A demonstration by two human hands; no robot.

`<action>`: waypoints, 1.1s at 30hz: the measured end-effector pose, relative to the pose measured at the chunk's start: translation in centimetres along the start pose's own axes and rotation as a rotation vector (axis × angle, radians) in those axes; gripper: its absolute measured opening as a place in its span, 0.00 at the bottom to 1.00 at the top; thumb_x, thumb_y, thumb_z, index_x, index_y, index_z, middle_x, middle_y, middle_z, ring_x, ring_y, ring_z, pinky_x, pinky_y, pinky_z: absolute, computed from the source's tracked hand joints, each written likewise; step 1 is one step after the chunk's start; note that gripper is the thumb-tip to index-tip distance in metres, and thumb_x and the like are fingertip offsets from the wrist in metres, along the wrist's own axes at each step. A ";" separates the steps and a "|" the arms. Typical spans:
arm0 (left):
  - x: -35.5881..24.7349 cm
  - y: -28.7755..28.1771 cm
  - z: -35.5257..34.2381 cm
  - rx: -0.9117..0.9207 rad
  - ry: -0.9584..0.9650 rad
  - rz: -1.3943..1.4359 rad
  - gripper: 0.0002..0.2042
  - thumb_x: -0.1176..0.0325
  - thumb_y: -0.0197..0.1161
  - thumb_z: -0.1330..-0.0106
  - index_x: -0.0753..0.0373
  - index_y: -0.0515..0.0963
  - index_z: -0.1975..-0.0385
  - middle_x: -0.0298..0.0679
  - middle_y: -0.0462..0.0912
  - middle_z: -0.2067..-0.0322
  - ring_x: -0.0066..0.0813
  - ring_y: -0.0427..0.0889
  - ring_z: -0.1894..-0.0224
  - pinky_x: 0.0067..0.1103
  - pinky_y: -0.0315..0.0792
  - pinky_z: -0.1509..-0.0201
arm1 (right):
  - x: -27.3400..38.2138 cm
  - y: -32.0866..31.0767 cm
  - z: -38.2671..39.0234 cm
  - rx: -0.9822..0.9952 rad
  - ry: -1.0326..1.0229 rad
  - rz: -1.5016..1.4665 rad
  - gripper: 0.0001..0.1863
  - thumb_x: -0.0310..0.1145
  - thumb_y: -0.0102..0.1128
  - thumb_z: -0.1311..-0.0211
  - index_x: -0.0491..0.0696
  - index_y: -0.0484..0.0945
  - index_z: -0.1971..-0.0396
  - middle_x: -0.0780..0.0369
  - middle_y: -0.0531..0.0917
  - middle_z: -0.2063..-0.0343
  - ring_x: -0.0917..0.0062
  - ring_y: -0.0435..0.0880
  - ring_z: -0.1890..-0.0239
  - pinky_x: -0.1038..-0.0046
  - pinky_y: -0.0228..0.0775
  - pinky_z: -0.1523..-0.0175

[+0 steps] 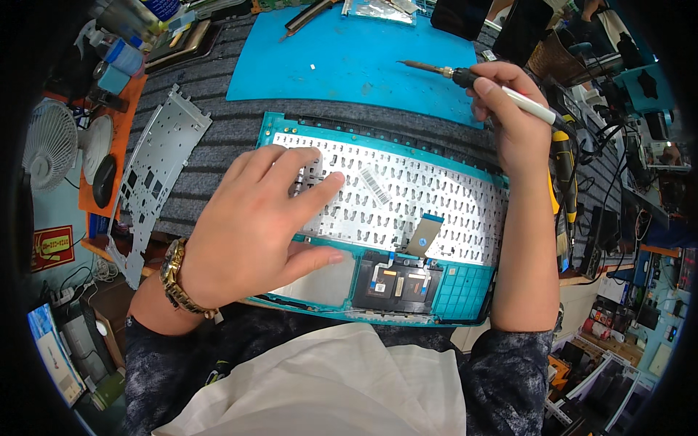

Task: The person uses a soldering iron to melt plastic points on a laptop keyboard assembly. They apply the heated tip to various spots on the silver backing of the keyboard while holding the assembly by hand.

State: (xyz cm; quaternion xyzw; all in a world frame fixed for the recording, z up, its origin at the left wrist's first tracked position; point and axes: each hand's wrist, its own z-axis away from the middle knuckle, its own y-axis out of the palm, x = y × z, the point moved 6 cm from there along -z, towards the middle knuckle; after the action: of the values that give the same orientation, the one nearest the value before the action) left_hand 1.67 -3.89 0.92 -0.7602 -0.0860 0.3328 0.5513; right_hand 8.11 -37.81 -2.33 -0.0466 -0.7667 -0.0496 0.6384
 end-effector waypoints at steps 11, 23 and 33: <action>0.3 0.6 -0.9 -0.062 0.057 0.117 0.33 0.55 0.83 0.45 0.69 0.82 0.43 0.56 0.79 0.35 0.60 0.76 0.33 0.45 0.75 0.29 | 0.4 1.6 1.2 0.082 -0.055 0.234 0.12 0.26 0.73 0.34 0.41 0.88 0.52 0.66 0.88 0.67 0.87 0.81 0.70 0.82 0.72 0.63; 0.3 0.5 -1.0 -0.080 0.060 0.120 0.32 0.57 0.82 0.44 0.67 0.82 0.42 0.55 0.79 0.36 0.60 0.77 0.34 0.44 0.75 0.30 | 0.9 -0.1 0.7 -0.007 -0.043 0.285 0.12 0.25 0.72 0.34 0.41 0.87 0.52 0.64 0.88 0.66 0.84 0.85 0.69 0.80 0.77 0.61; 0.3 0.5 -1.1 -0.073 0.072 0.121 0.31 0.58 0.82 0.44 0.67 0.83 0.42 0.56 0.80 0.36 0.60 0.78 0.34 0.44 0.75 0.30 | 0.9 -1.0 0.8 -0.007 0.020 0.290 0.12 0.24 0.71 0.33 0.39 0.87 0.52 0.61 0.89 0.63 0.79 0.89 0.66 0.75 0.86 0.59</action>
State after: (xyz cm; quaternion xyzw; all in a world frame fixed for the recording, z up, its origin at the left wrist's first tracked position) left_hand 2.46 -4.81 0.54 -0.7950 -0.0320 0.3346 0.5050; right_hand 7.06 -38.72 -1.57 -0.1585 -0.7453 0.0397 0.6464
